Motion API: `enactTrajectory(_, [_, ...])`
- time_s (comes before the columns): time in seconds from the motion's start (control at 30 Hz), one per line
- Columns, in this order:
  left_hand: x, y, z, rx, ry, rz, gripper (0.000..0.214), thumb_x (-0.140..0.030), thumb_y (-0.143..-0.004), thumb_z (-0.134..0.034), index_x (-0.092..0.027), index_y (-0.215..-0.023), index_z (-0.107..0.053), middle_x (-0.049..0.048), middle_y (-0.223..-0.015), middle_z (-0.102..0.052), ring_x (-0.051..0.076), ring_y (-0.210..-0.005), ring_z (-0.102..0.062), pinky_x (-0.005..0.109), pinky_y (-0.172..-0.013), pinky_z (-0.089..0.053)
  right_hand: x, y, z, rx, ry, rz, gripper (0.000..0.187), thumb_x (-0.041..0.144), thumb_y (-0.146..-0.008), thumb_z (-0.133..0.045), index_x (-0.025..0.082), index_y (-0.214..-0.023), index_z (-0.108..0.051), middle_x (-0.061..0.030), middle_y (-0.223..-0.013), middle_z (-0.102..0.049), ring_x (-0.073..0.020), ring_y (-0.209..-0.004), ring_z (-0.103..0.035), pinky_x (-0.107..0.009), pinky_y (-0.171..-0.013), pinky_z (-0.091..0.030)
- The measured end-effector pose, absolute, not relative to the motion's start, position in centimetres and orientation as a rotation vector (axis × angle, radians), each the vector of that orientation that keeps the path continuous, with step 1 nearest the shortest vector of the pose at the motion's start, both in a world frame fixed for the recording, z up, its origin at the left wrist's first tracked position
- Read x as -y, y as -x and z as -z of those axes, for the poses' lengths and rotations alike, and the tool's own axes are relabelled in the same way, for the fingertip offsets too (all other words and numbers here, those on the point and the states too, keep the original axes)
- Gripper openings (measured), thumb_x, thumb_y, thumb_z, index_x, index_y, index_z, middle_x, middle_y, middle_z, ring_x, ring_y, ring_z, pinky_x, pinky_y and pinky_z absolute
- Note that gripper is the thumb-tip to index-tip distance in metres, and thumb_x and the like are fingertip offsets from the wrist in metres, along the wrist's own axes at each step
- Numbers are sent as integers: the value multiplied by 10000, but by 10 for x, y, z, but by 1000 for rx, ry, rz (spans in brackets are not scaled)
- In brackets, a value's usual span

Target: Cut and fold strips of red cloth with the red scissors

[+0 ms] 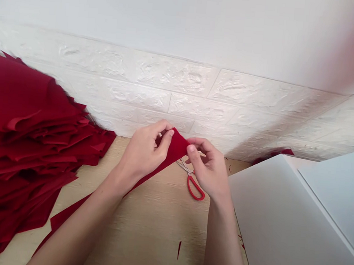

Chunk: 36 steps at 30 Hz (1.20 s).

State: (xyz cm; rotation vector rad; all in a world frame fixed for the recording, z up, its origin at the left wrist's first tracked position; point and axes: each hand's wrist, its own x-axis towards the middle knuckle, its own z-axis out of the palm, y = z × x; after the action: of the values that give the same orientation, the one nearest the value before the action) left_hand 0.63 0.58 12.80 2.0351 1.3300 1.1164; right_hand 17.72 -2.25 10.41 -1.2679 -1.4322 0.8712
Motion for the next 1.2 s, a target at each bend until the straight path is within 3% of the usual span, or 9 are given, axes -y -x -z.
enactTrajectory(0.13, [-2, -5, -129, -1314, -1950, -1158, 215, -310, -940, -485, -184, -825, -616, -25, -678, -627, 103, -568, -522, 222, -512, -371, 22, -177, -103, 1481, 1263, -957, 348, 514, -897, -612, 191, -770, -640, 0, -729, -660, -112, -600, -562, -248, -586, -493])
enactTrajectory(0.4, [2, -5, -122, -1409, -1936, -1255, 183, -271, -940, -489, -184, -824, -600, -39, -653, -603, 89, -533, -490, 221, -513, -362, 17, -172, -93, 1506, 1128, -1017, 353, 491, -903, -597, 195, -713, -623, 9, -677, -615, -112, -606, -549, -230, -583, -483])
enactTrajectory(0.57, [1, -5, -122, -1404, -2136, -1242, 191, -238, -957, -466, -182, -817, -583, -31, -686, -582, 101, -598, -500, 242, -588, -370, 20, -171, -94, 1655, 1257, -595, 265, 407, -960, -513, 202, -900, -669, -16, -774, -689, -138, -657, -607, -249, -618, -484])
enactTrajectory(0.7, [4, -10, -119, -1378, -2211, -1163, 184, -221, -970, -446, -186, -881, -603, -4, -803, -647, 125, -701, -555, 253, -629, -374, 26, -169, -102, 1705, 1337, -294, 315, 433, -994, -458, 195, -1088, -641, -34, -869, -724, -146, -701, -647, -251, -650, -466])
enactTrajectory(0.87, [11, -19, -111, -1290, -2202, -1042, 216, -236, -981, -422, -194, -886, -611, 0, -809, -657, 131, -691, -559, 266, -617, -361, 30, -169, -109, 1892, 1488, 134, 384, 436, -1037, -374, 206, -922, -659, -38, -791, -720, -163, -714, -633, -256, -599, -343])
enactTrajectory(1.0, [12, -21, -107, -1172, -2131, -1026, 212, -240, -977, -444, -192, -850, -607, -19, -748, -637, 112, -640, -528, 258, -609, -367, 27, -177, -106, 2025, 1518, 186, 484, 438, -1054, -326, 208, -691, -551, 2, -601, -621, -123, -514, -492, -258, -520, -245])
enactTrajectory(1.1, [11, -20, -107, -1128, -2023, -1028, 204, -260, -975, -468, -192, -853, -617, -31, -719, -624, 104, -623, -514, 245, -600, -381, 25, -181, -103, 2066, 1479, 111, 480, 441, -1053, -330, 213, -665, -499, 22, -561, -578, -113, -471, -430, -242, -514, -249])
enactTrajectory(1.2, [11, -18, -107, -1138, -1997, -1051, 209, -266, -977, -471, -190, -864, -629, -30, -736, -628, 101, -635, -507, 239, -602, -387, 24, -182, -102, 2043, 1500, 130, 450, 458, -1051, -324, 214, -731, -525, 12, -588, -596, -125, -493, -469, -241, -521, -252])
